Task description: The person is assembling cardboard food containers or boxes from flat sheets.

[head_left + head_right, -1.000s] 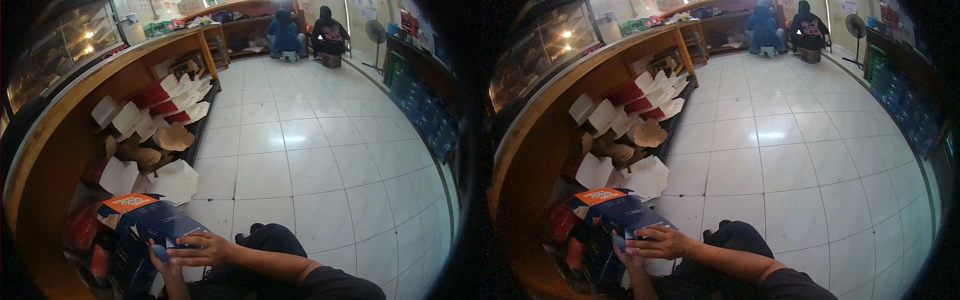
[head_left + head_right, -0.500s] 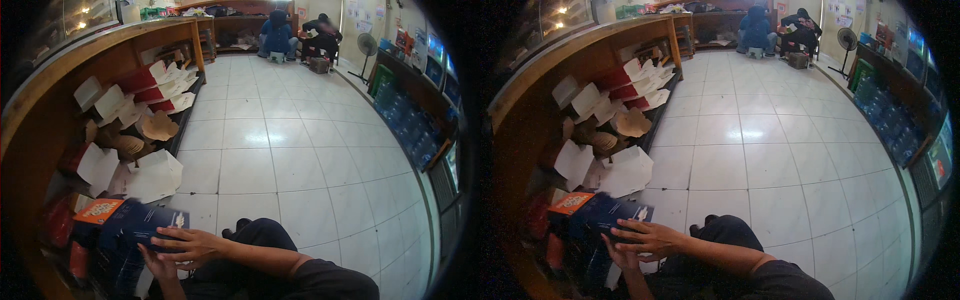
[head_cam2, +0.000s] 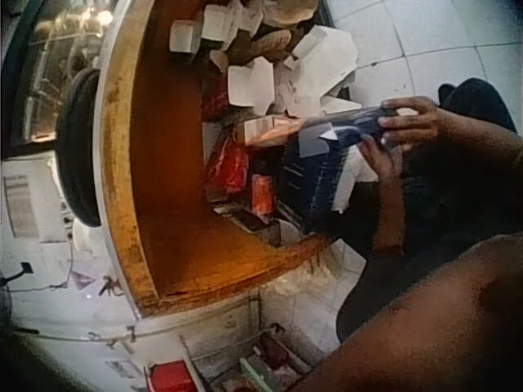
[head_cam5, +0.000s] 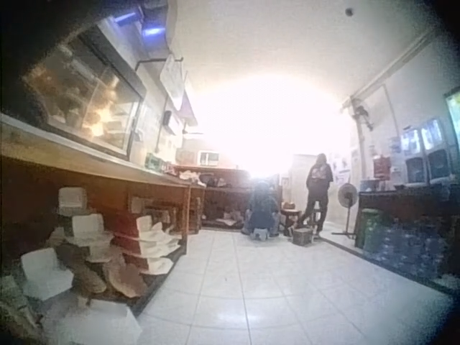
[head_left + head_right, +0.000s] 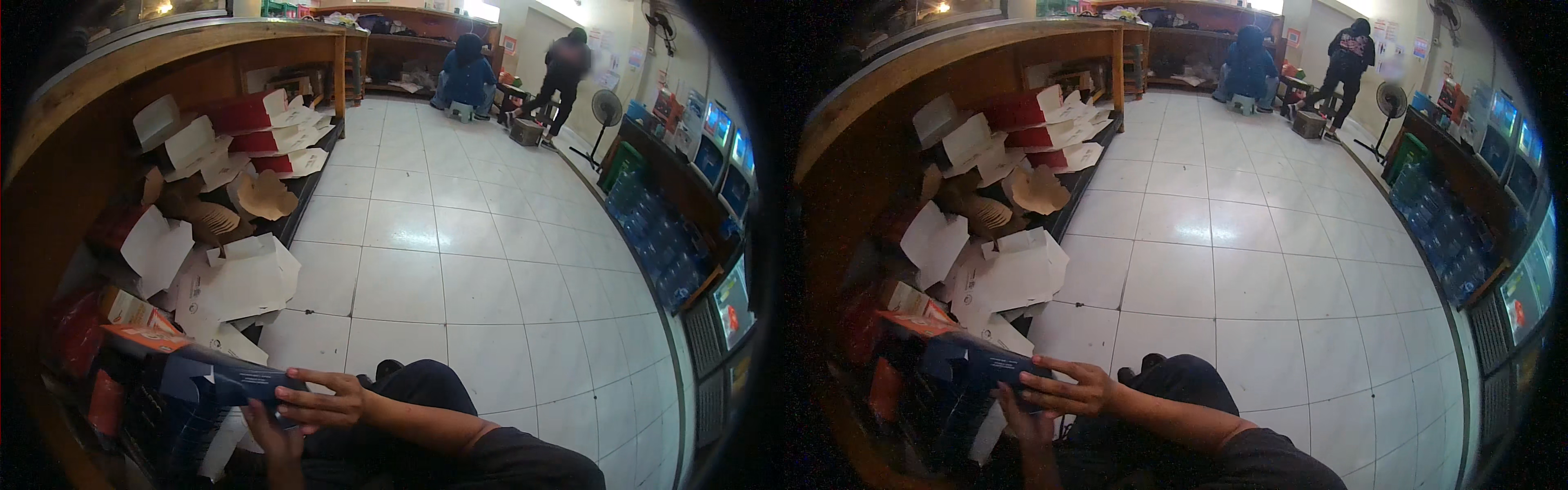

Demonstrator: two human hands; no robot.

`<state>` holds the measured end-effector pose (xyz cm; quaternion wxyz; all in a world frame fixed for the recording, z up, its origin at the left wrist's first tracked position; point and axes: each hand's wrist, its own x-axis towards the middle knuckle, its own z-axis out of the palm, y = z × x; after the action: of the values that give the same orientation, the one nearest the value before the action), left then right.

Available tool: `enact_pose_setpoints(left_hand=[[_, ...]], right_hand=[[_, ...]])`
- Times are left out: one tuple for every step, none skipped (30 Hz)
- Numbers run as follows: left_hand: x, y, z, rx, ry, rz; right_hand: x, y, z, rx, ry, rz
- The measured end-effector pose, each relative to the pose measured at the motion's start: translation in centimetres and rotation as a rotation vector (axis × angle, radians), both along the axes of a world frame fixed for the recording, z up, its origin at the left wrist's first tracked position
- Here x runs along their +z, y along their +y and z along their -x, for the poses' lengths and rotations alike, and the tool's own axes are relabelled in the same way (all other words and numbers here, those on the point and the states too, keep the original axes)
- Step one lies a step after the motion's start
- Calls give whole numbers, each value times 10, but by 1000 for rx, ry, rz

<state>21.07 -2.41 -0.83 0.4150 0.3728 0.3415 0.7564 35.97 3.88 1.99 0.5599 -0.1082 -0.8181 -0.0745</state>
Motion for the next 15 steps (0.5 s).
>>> enact_pose_setpoints(left_hand=[[-1, -1, -6, -58, -223, 73], [0, -1, -9, -192, -431, 25], [0, 0, -13, -172, -429, 22], [0, 0, -17, -133, -394, 22], [2, 2, -16, -72, -369, 12], [1, 2, -22, -97, -350, 28], [1, 3, -25, -92, -370, 31], [1, 5, -24, -135, -384, 26], [1, 5, -25, -79, -381, 27], [1, 5, -22, -102, -369, 6], [-1, 4, -24, -123, -358, -15], [-2, 4, -21, -89, -357, 8], [-3, 3, -21, -99, -346, -6], [-6, 1, -23, -146, -388, -17], [-8, 0, -23, -183, -462, -31]], right_hand=[[0, -2, -1, -23, 81, -22], [0, -3, -1, -39, 49, 17], [-1, -3, -2, -28, 16, 27], [-3, -4, 0, -43, 24, 62], [-4, -4, 0, -78, -2, 84], [-5, -4, 0, -60, 41, 100], [-5, -3, 1, -88, 73, 126], [-6, -1, 1, -125, 88, 117], [-6, -1, 0, -106, 114, 147], [-6, 0, 1, -124, 80, 124], [-5, -1, -1, -140, 100, 102], [-5, -2, 1, -111, 137, 103], [-4, -2, 2, -87, 139, 79], [-4, -4, 2, -73, 192, 123], [-2, -5, 4, -62, 235, 154]])
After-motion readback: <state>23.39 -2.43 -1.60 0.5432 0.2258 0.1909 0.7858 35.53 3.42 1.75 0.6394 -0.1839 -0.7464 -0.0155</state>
